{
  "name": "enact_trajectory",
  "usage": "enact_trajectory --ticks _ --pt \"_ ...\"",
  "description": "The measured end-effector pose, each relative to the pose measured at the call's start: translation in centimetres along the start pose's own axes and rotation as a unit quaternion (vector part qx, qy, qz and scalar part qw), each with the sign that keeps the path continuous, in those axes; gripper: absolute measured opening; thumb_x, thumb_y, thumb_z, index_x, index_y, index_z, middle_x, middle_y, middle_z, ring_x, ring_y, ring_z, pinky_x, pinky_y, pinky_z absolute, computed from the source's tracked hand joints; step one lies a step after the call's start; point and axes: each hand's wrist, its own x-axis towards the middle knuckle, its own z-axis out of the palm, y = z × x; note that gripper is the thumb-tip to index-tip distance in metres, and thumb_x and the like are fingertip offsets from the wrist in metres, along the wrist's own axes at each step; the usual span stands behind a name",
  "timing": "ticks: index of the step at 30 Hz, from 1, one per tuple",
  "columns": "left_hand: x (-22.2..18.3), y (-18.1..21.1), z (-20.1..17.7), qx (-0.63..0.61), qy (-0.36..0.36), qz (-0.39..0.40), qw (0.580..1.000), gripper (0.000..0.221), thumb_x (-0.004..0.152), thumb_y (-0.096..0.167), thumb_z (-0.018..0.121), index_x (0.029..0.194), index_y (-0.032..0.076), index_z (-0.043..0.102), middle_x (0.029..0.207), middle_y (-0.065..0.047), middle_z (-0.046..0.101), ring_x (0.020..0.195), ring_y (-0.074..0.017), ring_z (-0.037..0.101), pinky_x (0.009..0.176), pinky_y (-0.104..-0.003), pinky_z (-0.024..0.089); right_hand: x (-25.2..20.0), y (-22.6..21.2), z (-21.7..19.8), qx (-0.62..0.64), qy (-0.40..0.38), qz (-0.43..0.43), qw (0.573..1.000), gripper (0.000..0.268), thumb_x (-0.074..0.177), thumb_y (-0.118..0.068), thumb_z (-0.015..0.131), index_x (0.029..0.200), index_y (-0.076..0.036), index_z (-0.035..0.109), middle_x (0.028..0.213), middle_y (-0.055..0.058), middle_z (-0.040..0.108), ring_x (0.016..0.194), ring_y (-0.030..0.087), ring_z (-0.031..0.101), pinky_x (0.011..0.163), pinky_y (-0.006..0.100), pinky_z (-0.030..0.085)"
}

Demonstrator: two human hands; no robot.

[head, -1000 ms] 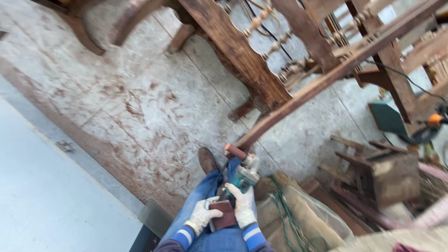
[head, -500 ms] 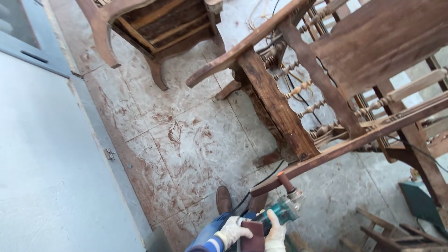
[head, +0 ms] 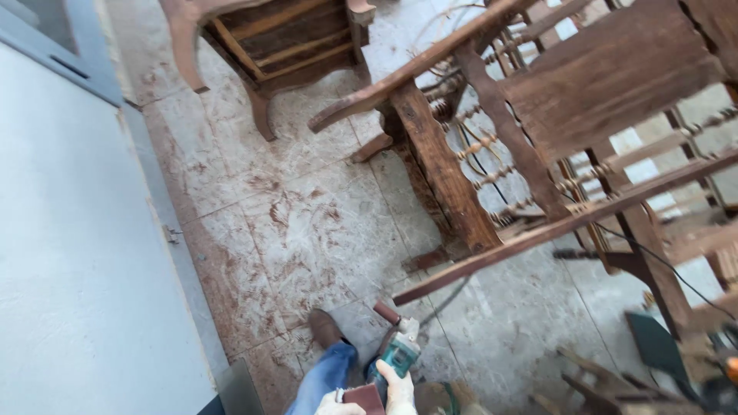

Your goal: The person sands the wooden frames of overturned chairs, using a power sander with a drum attachment on the rails and a sanding block by hand on the spindles and edges. They move around the chairs to reach different parts, sanding the wood surfaces in preparation for refinishing.

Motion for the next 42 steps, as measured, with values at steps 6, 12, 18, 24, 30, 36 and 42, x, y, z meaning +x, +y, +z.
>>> enact_trajectory --ticks 6,12,18,24,30,36,42 --pt "-4.6 7.8 0.6 -0.045 -0.009 -0.075 0.996 0.041 0.064 0.003 0.081 0.103 -0.008 0.077 0.088 -0.013 0.079 0.078 -0.0243 0.075 0.078 -0.038 0.061 -5.3 -0.6 0.9 0.058 0.029 0.057 0.996 0.041 0.072 -0.016 0.087 0.107 -0.008 0.068 0.081 0.005 0.066 0.063 0.021 0.061 0.058 0.04 0.053" --pt "-4.4 10.0 -4.2 0.077 0.003 -0.076 0.994 0.041 0.065 -0.002 0.084 0.105 -0.008 0.077 0.092 -0.013 0.08 0.082 -0.022 0.075 0.08 -0.034 0.06 -6.8 2.7 4.3 0.129 0.061 0.112 0.983 0.035 0.073 -0.011 0.086 0.1 -0.014 0.063 0.075 0.003 0.062 0.057 0.022 0.059 0.053 0.042 0.052" --pt "-5.0 15.3 -11.1 0.026 0.01 -0.083 0.996 0.043 0.063 -0.004 0.081 0.106 -0.003 0.077 0.092 -0.014 0.079 0.081 -0.0235 0.074 0.079 -0.036 0.06 -4.6 7.2 11.9 0.165 -0.009 0.188 0.968 0.031 0.078 -0.017 0.085 0.096 -0.011 0.061 0.074 0.009 0.066 0.054 0.026 0.062 0.054 0.042 0.054" --pt "-5.5 23.5 -13.4 0.05 0.041 -0.023 0.998 0.031 0.067 0.002 0.081 0.097 -0.004 0.079 0.085 -0.012 0.079 0.075 -0.021 0.073 0.073 -0.034 0.06 -2.8 3.7 20.7 0.101 0.001 0.082 0.992 0.033 0.074 -0.015 0.084 0.102 -0.011 0.067 0.077 0.006 0.068 0.058 0.023 0.063 0.056 0.039 0.055" --pt "-4.6 25.7 -13.1 0.028 -0.038 0.016 0.999 0.026 0.07 0.003 0.08 0.093 -0.007 0.076 0.082 -0.011 0.075 0.073 -0.0199 0.071 0.07 -0.034 0.058 -6.5 -3.1 26.4 -0.007 -0.001 -0.072 0.997 0.042 0.069 -0.006 0.086 0.106 -0.005 0.066 0.083 0.003 0.069 0.066 0.019 0.066 0.061 0.037 0.056" --pt "-2.9 20.1 -14.2 0.054 -0.042 -0.09 0.994 0.038 0.065 -0.003 0.078 0.103 -0.005 0.079 0.091 -0.013 0.08 0.082 -0.0248 0.076 0.081 -0.037 0.062 -6.5 0.7 21.4 -0.085 0.003 -0.026 0.996 0.044 0.065 -0.011 0.092 0.103 -0.003 0.071 0.088 0.005 0.072 0.07 0.017 0.066 0.066 0.035 0.056" --pt "-2.4 14.3 -11.0 0.14 -0.15 -0.177 0.963 0.048 0.063 -0.006 0.08 0.11 -0.002 0.079 0.096 -0.011 0.081 0.089 -0.0216 0.076 0.087 -0.034 0.059 -12.8 -2.1 13.7 -0.155 0.081 0.039 0.984 0.035 0.069 -0.029 0.089 0.094 -0.008 0.075 0.078 0.004 0.073 0.065 0.017 0.066 0.063 0.034 0.053"
